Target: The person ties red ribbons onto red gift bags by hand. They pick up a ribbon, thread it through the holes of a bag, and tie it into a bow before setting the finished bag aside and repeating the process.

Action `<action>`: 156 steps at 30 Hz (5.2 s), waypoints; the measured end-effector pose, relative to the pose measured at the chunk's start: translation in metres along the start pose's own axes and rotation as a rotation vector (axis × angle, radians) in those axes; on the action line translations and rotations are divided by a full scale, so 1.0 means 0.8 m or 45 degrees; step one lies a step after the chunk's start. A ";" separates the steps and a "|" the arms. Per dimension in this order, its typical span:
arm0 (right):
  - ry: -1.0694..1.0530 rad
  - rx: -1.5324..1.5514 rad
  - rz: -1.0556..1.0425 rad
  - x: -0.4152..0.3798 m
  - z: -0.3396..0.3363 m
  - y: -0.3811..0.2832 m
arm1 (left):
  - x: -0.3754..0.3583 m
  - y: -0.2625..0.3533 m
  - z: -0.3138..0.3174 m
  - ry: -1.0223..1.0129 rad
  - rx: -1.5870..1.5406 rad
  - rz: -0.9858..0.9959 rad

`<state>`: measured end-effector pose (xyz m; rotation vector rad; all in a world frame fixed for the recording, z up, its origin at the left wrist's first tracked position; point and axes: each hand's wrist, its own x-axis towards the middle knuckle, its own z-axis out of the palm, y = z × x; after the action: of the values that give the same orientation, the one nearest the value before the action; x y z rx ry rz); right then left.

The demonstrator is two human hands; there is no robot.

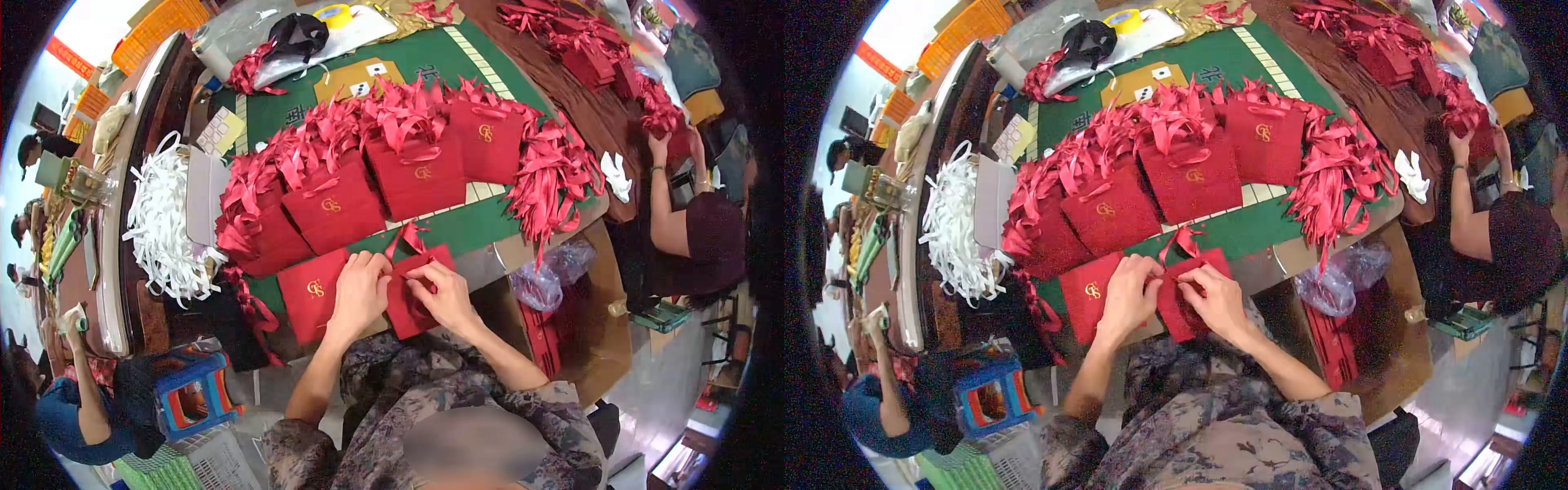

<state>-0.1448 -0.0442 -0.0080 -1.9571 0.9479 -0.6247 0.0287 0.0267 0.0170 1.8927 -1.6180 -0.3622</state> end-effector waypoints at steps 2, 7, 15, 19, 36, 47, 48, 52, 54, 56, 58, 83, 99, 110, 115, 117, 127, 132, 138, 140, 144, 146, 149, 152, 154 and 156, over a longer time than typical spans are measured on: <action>0.008 0.023 0.020 -0.001 -0.002 -0.003 | 0.001 0.000 -0.003 -0.047 -0.092 0.012; 0.039 0.060 0.041 -0.005 -0.003 -0.008 | 0.000 0.008 -0.004 -0.094 -0.149 -0.117; 0.071 0.138 0.055 -0.008 -0.005 -0.019 | 0.002 0.009 -0.003 -0.138 -0.258 -0.196; 0.064 0.143 0.084 -0.006 -0.006 -0.019 | 0.000 0.014 -0.004 -0.135 -0.248 -0.198; 0.215 -0.258 -0.279 -0.001 0.002 -0.013 | 0.001 0.022 0.004 -0.072 -0.215 -0.120; -0.224 -0.204 -0.281 0.029 -0.058 -0.014 | 0.004 0.040 0.006 -0.075 -0.240 -0.105; -0.295 -0.239 -0.309 0.036 -0.059 -0.006 | 0.000 0.040 0.010 -0.036 -0.245 -0.056; -0.506 -0.218 -0.371 0.064 -0.070 0.005 | -0.008 0.031 0.028 0.147 -0.207 0.159; -0.677 -0.126 -0.403 0.077 -0.080 0.005 | -0.009 0.032 0.031 0.230 -0.195 0.248; -0.735 -0.121 -0.397 0.085 -0.088 0.001 | -0.011 0.035 0.029 0.220 -0.157 0.281; -0.806 -0.136 -0.367 0.086 -0.091 -0.003 | -0.012 0.037 0.028 0.217 -0.135 0.302; -0.275 0.190 -0.214 0.079 -0.045 0.039 | 0.015 0.032 0.055 0.218 -0.123 -0.180; -0.258 -0.474 0.226 0.059 -0.110 0.046 | 0.026 0.024 0.067 0.229 -0.243 -0.282; 0.036 -0.334 0.155 0.044 -0.090 0.063 | 0.027 0.027 0.069 0.205 -0.340 -0.279; -0.232 -0.450 0.244 0.047 -0.104 0.054 | 0.028 0.023 0.074 0.198 -0.290 -0.270; -0.326 -0.381 0.272 0.048 -0.102 0.056 | 0.028 0.026 0.077 0.185 -0.329 -0.304; 0.128 -0.034 -0.077 0.035 -0.083 0.036 | 0.023 0.029 0.081 0.136 -0.371 -0.266; 0.044 -0.111 -0.186 0.035 -0.086 0.038 | 0.022 0.038 0.076 0.103 -0.492 -0.296; 0.062 -0.145 -0.231 0.032 -0.086 0.029 | 0.029 0.046 0.067 0.025 -0.430 -0.259; 0.067 -0.153 -0.228 0.029 -0.086 0.030 | 0.030 0.047 0.065 -0.023 -0.408 -0.246; 0.050 -0.149 -0.214 0.028 -0.085 0.035 | 0.031 0.046 0.067 -0.047 -0.434 -0.257; 0.055 -0.156 -0.221 0.028 -0.085 0.034 | 0.032 0.049 0.066 -0.056 -0.423 -0.259; 0.059 -0.178 -0.243 0.028 -0.084 0.036 | 0.032 0.050 0.069 -0.035 -0.372 -0.226; 0.080 -0.224 -0.264 0.029 -0.089 0.032 | 0.035 0.059 0.064 -0.086 -0.320 -0.210; 0.103 -0.253 -0.274 0.029 -0.090 0.032 | 0.037 0.053 0.072 0.033 -0.346 -0.074; 0.173 0.174 -0.055 0.031 -0.090 0.044 | 0.037 0.070 0.061 0.109 -0.573 -0.158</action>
<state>-0.1950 -0.1109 0.0007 -1.8363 0.9220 -0.8344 -0.0371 -0.0183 0.0186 1.6389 -1.2395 -0.6311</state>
